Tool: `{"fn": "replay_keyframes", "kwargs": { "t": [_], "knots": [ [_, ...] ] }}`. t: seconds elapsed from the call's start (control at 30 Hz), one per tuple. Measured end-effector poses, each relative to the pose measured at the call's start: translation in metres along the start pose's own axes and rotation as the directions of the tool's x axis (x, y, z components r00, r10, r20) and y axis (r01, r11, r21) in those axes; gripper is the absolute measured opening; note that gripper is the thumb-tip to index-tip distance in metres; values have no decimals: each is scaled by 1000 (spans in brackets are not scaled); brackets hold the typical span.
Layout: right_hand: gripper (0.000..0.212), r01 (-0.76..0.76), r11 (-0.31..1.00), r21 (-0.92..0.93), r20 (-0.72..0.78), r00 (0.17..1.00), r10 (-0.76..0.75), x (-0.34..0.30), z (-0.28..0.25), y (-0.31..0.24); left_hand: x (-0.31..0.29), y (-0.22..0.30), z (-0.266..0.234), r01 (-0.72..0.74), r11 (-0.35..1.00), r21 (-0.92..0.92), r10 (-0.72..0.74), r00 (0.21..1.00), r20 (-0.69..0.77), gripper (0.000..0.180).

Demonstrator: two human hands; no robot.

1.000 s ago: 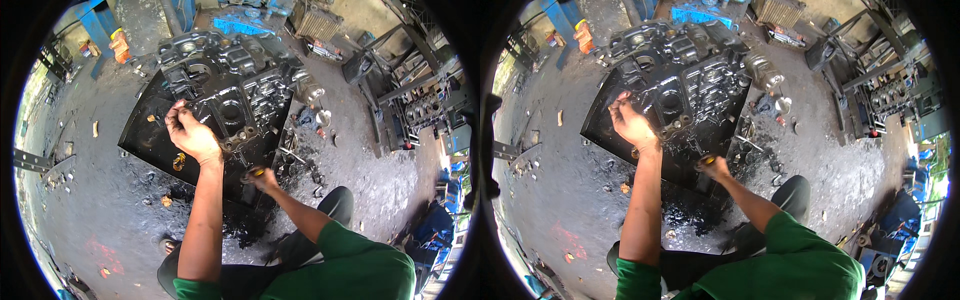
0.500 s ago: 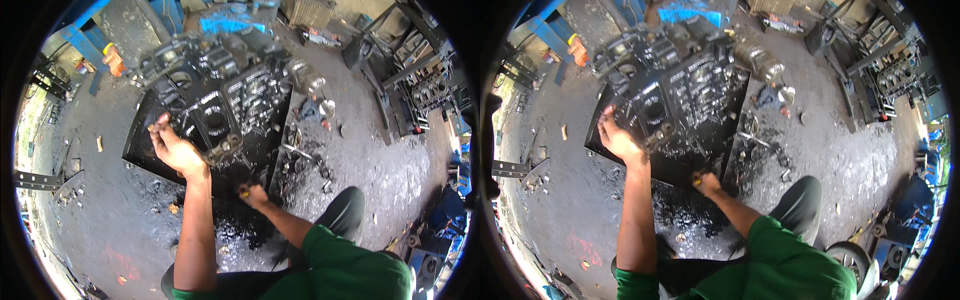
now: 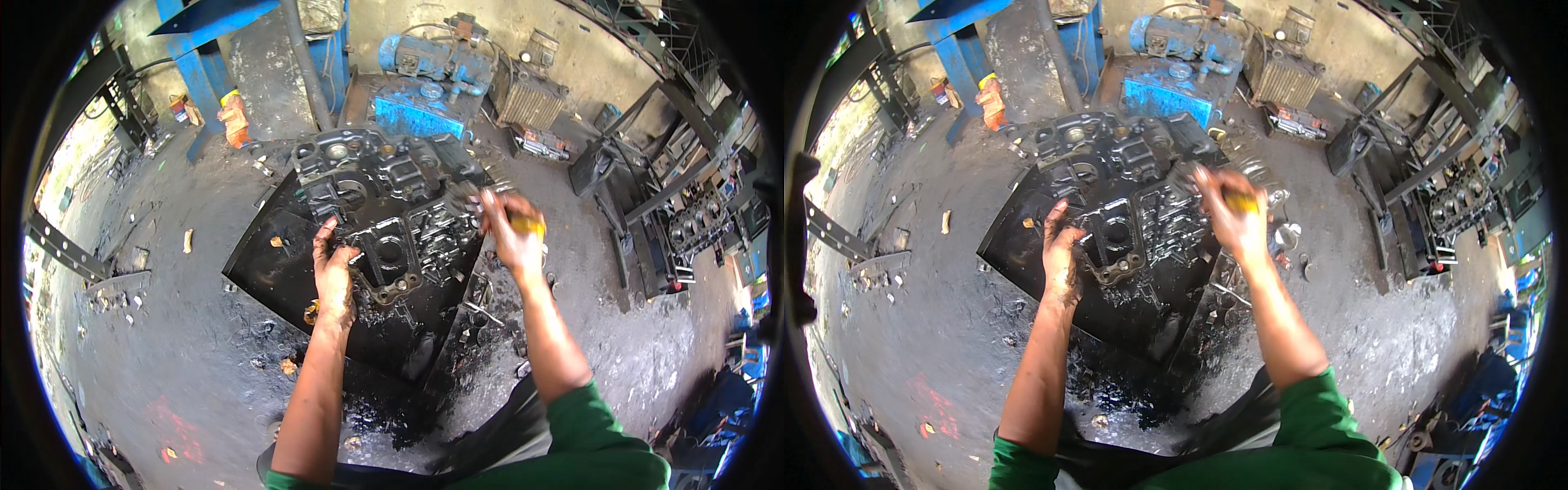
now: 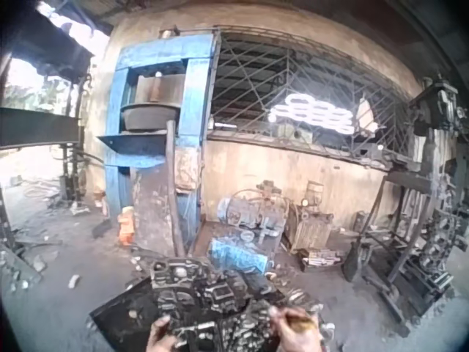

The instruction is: The person uses a yellow-handled scraper to remove grime from a large black engine part. They repeatedly scrape and wipe the surface, focusing on different areas of the part.

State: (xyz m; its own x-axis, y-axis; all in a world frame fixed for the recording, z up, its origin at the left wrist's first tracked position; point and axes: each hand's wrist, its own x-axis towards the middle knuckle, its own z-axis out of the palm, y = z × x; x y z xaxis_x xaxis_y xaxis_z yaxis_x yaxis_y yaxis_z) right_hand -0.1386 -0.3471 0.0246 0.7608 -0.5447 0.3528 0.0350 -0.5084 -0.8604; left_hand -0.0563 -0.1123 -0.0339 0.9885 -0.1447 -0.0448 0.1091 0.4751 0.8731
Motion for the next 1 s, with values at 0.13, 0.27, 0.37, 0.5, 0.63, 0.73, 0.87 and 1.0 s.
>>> {"fn": "replay_keyframes", "kwargs": {
  "t": [0.13,0.27,0.37,0.5,0.63,0.73,0.87,1.0],
  "knots": [
    [51,150,970,-191,341,937,-78,57,47,-47,1,6,-1,151,987,-45,-153,987,-43,79],
    [42,172,878,-446,322,947,-23,80,75,-44,16,-10,-8,182,982,-55,-187,978,-90,88],
    [32,738,442,-510,637,669,-383,81,85,-36,20,-18,-14,137,988,-68,-138,990,-18,86],
    [31,820,254,-513,782,568,-257,72,94,-39,16,-9,-10,167,980,-107,-166,986,17,85],
    [27,848,168,-502,827,528,-194,68,90,-49,9,3,-4,189,970,-155,-189,982,18,83],
    [33,819,202,-537,715,569,-406,78,82,-57,9,4,-3,182,973,-141,-182,983,13,78],
    [43,454,671,-586,458,869,-188,93,76,-60,13,1,-6,170,984,-59,-170,985,-4,73],
    [41,665,498,-557,598,737,-316,90,82,-56,14,1,-3,164,978,-128,-164,986,13,71]
  ]
}}
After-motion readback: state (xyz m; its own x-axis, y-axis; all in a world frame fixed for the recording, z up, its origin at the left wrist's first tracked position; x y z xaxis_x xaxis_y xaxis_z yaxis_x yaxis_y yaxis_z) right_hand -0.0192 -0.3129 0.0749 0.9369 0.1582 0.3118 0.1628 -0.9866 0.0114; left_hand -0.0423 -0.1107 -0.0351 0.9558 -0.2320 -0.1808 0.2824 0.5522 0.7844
